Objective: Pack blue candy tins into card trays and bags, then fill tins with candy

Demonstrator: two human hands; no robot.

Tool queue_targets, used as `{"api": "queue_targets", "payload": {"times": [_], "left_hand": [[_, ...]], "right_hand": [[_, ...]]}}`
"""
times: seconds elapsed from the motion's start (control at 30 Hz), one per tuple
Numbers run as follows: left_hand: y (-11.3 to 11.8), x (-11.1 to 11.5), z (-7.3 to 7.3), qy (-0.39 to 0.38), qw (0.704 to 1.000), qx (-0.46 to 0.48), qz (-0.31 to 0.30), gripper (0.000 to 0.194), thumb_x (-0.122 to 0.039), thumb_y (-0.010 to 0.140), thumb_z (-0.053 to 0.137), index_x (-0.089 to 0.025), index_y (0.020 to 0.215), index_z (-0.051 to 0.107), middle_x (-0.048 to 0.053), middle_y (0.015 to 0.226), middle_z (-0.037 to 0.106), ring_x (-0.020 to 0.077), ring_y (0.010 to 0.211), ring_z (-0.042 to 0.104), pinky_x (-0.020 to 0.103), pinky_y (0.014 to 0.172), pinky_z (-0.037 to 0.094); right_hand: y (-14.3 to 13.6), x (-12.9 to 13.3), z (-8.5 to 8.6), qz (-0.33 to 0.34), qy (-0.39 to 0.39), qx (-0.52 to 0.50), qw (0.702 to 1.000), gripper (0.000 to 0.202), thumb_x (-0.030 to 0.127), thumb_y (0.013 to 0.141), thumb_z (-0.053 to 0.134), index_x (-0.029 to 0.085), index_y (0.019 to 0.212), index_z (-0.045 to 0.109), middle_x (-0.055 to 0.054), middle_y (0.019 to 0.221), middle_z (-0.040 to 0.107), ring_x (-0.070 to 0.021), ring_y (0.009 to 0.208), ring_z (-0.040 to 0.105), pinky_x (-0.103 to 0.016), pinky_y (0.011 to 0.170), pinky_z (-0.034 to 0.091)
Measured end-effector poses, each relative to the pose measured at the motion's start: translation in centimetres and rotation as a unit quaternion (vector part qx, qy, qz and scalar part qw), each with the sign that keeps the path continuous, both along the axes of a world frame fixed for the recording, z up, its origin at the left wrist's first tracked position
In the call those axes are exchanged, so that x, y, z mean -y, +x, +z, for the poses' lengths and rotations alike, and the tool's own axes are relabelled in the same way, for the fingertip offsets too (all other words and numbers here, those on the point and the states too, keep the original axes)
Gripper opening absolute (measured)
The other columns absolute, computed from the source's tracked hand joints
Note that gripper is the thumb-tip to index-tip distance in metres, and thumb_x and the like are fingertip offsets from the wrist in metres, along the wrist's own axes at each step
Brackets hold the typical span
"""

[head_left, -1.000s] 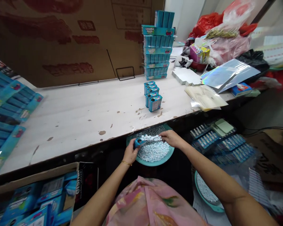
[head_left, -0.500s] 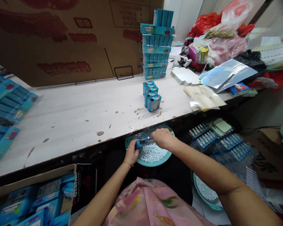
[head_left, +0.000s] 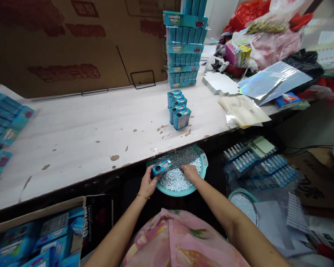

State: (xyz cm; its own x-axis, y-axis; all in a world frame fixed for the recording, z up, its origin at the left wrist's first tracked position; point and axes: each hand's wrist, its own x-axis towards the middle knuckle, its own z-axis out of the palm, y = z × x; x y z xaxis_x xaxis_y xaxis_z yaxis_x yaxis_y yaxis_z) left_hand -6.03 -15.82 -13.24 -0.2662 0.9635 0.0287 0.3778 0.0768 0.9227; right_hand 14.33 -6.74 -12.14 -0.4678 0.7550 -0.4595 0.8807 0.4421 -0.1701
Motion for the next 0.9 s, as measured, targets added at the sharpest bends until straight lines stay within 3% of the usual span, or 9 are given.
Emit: {"api": "queue_targets", "payload": {"times": [0.17, 0.33, 0.43, 0.57, 0.7, 0.8, 0.9], "left_hand": [[-0.4, 0.0, -0.2, 0.007, 0.998, 0.048, 0.04, 0.041, -0.033, 0.07, 0.055, -0.019, 0.106, 0.042, 0.005, 0.1, 0.054, 0.0175, 0.093, 0.052, 0.034, 0.086, 0.04], [-1.1, 0.6, -0.1, 0.024, 0.998, 0.025, 0.061, 0.042, -0.036, 0.071, 0.055, -0.018, 0.106, 0.043, 0.005, 0.099, 0.055, 0.0177, 0.092, 0.053, 0.034, 0.086, 0.04], [-1.0, 0.7, 0.2, 0.022, 0.998, -0.009, 0.061, 0.04, -0.034, 0.072, 0.053, -0.018, 0.107, 0.043, 0.005, 0.098, 0.055, 0.0178, 0.091, 0.053, 0.034, 0.084, 0.041], [0.1, 0.4, 0.8, 0.019, 0.998, -0.053, 0.041, 0.035, -0.028, 0.072, 0.05, -0.018, 0.105, 0.045, 0.006, 0.099, 0.055, 0.0186, 0.093, 0.052, 0.034, 0.085, 0.04], [1.4, -0.1, 1.3, 0.033, 0.996, -0.083, 0.01, 0.035, -0.019, 0.071, 0.048, -0.017, 0.105, 0.046, 0.007, 0.102, 0.054, 0.0189, 0.095, 0.051, 0.033, 0.086, 0.039], [2.0, -0.3, 1.4, 0.043, 0.994, -0.1, -0.009, 0.036, -0.014, 0.069, 0.046, -0.017, 0.105, 0.046, 0.007, 0.104, 0.053, 0.0193, 0.098, 0.049, 0.034, 0.088, 0.038], [2.2, -0.3, 1.5, 0.05, 0.993, -0.102, -0.015, 0.037, -0.012, 0.068, 0.045, -0.017, 0.104, 0.047, 0.007, 0.103, 0.053, 0.0191, 0.097, 0.049, 0.035, 0.088, 0.038]], "right_hand": [[0.7, -0.5, -0.8, -0.029, -0.021, -0.067, 0.997, 0.029, 0.021, 0.083, 0.038, 0.024, 0.1, 0.061, -0.003, 0.099, 0.064, -0.0159, 0.095, 0.056, -0.023, 0.076, 0.039], [3.0, -0.9, 0.9, -0.054, -0.043, -0.159, 0.985, 0.025, 0.022, 0.082, 0.042, 0.021, 0.098, 0.062, 0.0, 0.086, 0.066, -0.0114, 0.08, 0.059, -0.02, 0.07, 0.041], [3.7, -1.2, 3.6, -0.056, -0.05, -0.23, 0.97, 0.023, 0.022, 0.08, 0.044, 0.019, 0.092, 0.064, 0.0, 0.075, 0.066, -0.0115, 0.07, 0.058, -0.021, 0.066, 0.042], [3.2, -1.4, 8.5, -0.014, -0.017, -0.225, 0.974, 0.025, 0.023, 0.081, 0.041, 0.02, 0.092, 0.064, -0.001, 0.077, 0.066, -0.0125, 0.074, 0.059, -0.021, 0.067, 0.041], [0.8, -0.7, 12.6, 0.053, 0.044, -0.1, 0.993, 0.027, 0.02, 0.08, 0.041, 0.025, 0.093, 0.064, -0.003, 0.091, 0.066, -0.0163, 0.087, 0.058, -0.024, 0.073, 0.04], [-1.3, 0.4, 14.9, 0.105, 0.083, 0.015, 0.991, 0.027, 0.012, 0.075, 0.041, 0.021, 0.087, 0.064, -0.008, 0.088, 0.065, -0.0207, 0.085, 0.059, -0.028, 0.07, 0.042], [-2.7, 1.4, 16.7, 0.14, 0.11, 0.047, 0.983, 0.028, 0.01, 0.075, 0.038, 0.017, 0.086, 0.063, -0.012, 0.086, 0.064, -0.0221, 0.081, 0.06, -0.03, 0.066, 0.043]]}}
